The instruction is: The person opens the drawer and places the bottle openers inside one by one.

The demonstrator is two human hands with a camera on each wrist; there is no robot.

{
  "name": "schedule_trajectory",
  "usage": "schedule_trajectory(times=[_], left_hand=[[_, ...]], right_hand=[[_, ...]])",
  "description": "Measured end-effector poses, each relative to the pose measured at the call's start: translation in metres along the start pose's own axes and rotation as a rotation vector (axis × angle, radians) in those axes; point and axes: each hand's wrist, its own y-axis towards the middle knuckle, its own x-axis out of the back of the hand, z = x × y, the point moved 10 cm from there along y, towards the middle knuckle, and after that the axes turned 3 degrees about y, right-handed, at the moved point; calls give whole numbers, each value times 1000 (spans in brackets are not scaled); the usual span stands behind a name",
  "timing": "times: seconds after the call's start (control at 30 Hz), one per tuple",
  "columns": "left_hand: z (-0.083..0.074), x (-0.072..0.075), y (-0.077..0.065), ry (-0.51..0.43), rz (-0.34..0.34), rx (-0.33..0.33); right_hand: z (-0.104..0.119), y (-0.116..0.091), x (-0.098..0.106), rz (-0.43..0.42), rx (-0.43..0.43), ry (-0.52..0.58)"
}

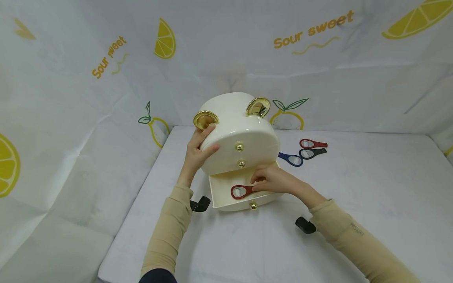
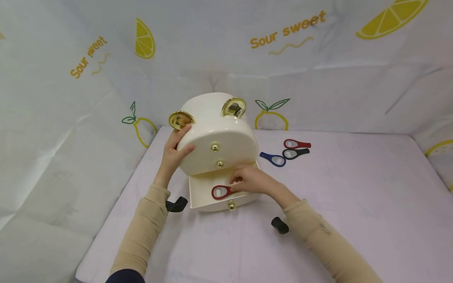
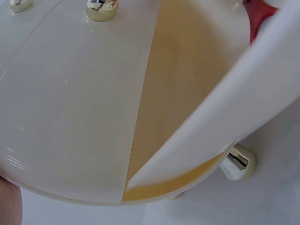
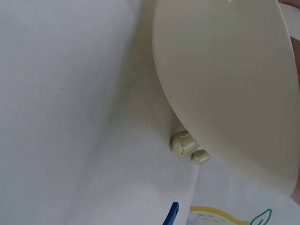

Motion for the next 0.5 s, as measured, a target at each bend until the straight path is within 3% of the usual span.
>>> schedule_trajectory(times=[0.27,0.5], left_hand=[[-3,0,0,11,-8,-25],[-5,0,0,2,-1,-12]], right_hand=[[-7,-20,30,-66,-44,77],[-25,-40,61,-196,-48,114]])
